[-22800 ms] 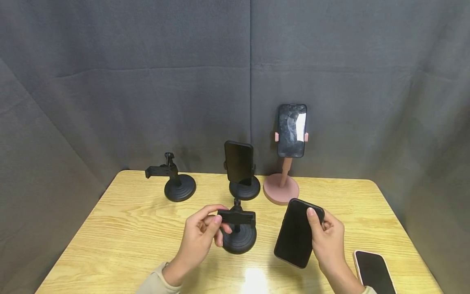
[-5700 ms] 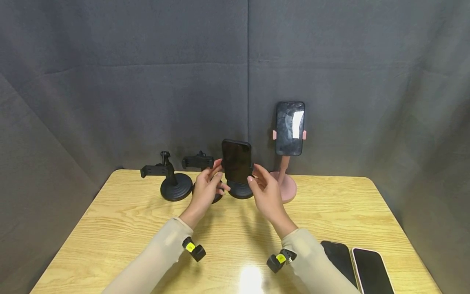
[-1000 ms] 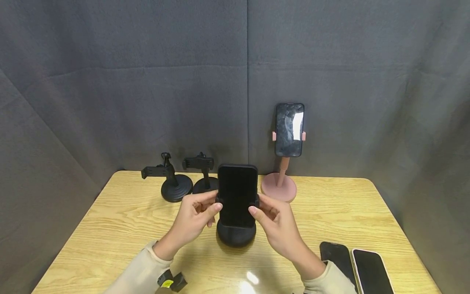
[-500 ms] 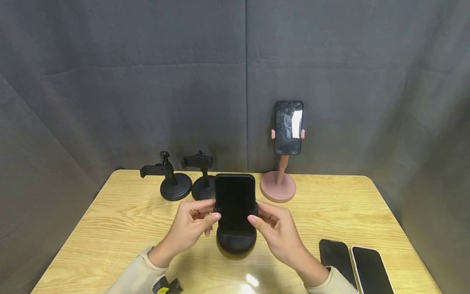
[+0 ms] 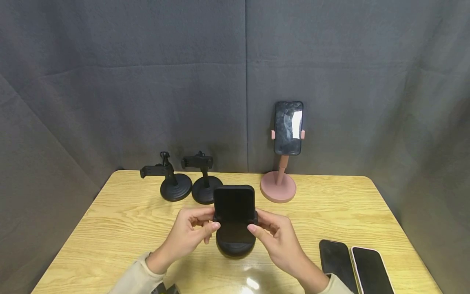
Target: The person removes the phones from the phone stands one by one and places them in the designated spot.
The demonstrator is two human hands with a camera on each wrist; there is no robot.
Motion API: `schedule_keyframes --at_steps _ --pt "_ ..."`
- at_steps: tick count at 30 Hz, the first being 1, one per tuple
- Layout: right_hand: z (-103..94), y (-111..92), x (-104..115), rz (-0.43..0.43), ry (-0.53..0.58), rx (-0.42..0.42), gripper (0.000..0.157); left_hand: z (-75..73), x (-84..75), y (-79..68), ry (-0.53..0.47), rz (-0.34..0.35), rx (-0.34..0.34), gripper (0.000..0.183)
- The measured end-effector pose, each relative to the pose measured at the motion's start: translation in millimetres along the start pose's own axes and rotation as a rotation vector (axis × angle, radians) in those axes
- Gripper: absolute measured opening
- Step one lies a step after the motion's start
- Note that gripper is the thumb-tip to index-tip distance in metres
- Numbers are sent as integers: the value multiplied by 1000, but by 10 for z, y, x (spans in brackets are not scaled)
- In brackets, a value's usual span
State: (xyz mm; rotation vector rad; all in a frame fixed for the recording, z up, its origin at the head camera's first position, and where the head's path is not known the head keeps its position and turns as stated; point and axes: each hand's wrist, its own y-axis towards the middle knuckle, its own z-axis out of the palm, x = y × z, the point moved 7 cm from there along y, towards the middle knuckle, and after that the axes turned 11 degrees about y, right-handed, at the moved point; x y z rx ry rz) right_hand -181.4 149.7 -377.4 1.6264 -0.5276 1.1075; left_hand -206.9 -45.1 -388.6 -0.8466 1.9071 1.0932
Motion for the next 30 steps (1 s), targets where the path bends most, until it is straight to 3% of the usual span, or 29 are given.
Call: schedule_keyframes --at_steps 12,30 --pt "26 -80 -34 -13 33 40 45 40 6 -62 -25 18 38 27" --pt "21 -179 -100 12 11 49 43 65 37 -142 -27 -12 67 27"
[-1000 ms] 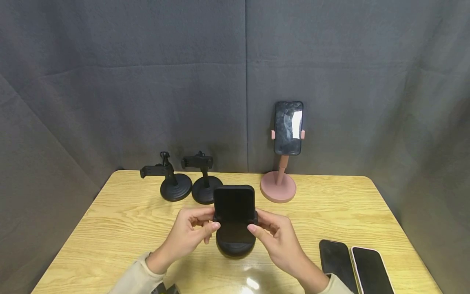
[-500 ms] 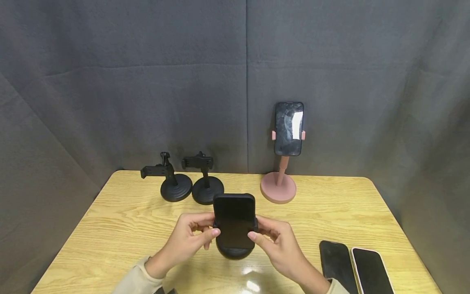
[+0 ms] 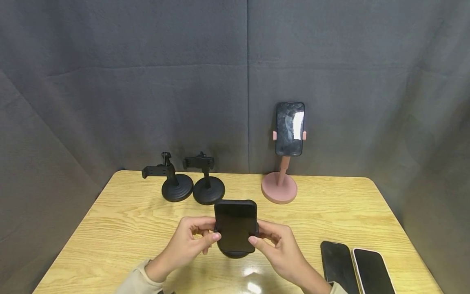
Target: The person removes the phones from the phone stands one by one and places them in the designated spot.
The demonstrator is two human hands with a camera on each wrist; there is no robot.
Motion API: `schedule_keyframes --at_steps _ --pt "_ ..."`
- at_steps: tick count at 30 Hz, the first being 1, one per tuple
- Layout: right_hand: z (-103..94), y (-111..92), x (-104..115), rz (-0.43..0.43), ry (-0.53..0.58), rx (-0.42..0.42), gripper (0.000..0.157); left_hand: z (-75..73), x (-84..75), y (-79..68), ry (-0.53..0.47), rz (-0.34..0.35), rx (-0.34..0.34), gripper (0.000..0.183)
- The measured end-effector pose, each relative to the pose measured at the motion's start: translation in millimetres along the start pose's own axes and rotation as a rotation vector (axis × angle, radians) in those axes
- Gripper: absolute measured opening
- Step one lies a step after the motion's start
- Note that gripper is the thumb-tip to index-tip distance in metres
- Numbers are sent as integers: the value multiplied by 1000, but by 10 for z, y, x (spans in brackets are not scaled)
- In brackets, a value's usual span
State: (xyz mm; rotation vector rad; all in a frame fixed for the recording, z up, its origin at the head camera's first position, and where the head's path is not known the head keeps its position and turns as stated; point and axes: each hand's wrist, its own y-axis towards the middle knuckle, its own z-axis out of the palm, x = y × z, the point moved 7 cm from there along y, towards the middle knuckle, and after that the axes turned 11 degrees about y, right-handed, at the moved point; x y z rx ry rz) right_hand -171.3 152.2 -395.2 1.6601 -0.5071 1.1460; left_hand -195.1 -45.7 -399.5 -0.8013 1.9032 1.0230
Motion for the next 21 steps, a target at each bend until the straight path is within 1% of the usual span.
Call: schedule_keyframes --at_steps 9,21 --pt "14 -23 -35 43 -22 -4 37 2 25 -34 18 -26 11 29" --pt "31 -39 -37 26 -19 5 39 10 41 -52 25 -54 24 31"
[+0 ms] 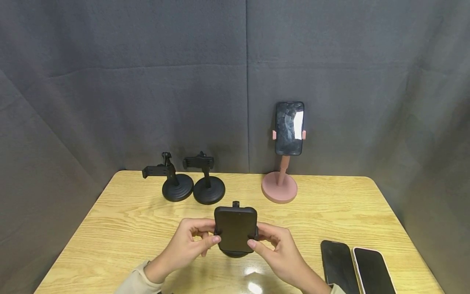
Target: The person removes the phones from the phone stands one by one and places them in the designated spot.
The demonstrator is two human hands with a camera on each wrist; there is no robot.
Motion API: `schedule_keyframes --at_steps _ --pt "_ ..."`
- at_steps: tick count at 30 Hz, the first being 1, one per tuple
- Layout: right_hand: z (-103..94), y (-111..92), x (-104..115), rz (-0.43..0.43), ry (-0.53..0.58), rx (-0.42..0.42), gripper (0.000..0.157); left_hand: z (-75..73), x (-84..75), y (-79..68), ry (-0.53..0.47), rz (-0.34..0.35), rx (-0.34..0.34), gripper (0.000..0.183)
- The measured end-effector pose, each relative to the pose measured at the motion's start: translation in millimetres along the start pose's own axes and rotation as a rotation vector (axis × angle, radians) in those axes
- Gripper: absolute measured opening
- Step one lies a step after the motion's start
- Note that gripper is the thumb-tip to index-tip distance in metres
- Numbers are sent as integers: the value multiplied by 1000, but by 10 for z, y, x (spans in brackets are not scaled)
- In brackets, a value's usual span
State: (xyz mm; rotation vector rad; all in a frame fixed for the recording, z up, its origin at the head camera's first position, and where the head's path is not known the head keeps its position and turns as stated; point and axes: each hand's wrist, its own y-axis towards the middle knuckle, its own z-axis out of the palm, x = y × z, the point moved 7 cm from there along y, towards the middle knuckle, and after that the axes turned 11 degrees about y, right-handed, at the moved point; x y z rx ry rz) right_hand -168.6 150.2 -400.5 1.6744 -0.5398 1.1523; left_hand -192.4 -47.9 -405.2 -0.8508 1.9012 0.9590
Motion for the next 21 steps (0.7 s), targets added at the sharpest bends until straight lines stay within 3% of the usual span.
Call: schedule_keyframes --at_steps 11,21 --pt "-20 7 39 21 -79 -42 36 12 54 -8 -11 -14 19 35" --pt "-13 167 300 -56 -96 -91 42 10 58 -22 -13 -8 7 33"
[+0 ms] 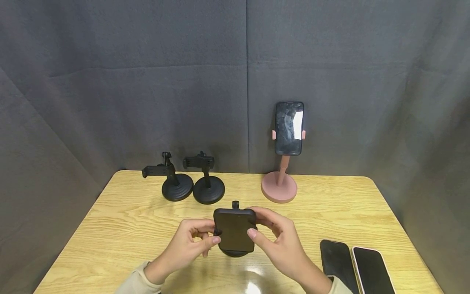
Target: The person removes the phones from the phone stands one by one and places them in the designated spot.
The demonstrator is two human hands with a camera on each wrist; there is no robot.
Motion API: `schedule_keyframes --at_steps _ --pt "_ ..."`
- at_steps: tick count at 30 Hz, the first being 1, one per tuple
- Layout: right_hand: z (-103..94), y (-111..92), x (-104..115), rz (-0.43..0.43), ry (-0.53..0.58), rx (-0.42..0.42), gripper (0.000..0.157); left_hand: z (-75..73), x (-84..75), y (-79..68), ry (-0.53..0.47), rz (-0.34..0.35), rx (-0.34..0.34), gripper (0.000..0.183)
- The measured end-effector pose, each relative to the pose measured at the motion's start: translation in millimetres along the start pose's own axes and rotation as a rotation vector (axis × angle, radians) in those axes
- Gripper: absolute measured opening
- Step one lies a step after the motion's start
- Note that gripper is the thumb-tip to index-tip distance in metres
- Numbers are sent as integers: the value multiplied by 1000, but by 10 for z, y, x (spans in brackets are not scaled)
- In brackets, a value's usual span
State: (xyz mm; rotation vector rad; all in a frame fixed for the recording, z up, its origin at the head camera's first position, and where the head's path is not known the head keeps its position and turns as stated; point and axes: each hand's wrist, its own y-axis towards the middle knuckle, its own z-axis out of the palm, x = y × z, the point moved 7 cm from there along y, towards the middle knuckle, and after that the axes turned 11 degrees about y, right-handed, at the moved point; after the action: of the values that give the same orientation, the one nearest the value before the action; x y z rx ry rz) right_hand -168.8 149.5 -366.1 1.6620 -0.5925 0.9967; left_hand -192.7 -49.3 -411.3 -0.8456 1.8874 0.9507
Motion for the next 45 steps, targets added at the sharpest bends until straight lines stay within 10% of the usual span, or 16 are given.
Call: schedule_keyframes --at_steps 16,45 --pt "152 295 155 31 -51 68 15 10 -35 37 -10 39 -11 29" --pt "19 560 84 158 115 90 20 -21 -122 187 53 59 -85 18"
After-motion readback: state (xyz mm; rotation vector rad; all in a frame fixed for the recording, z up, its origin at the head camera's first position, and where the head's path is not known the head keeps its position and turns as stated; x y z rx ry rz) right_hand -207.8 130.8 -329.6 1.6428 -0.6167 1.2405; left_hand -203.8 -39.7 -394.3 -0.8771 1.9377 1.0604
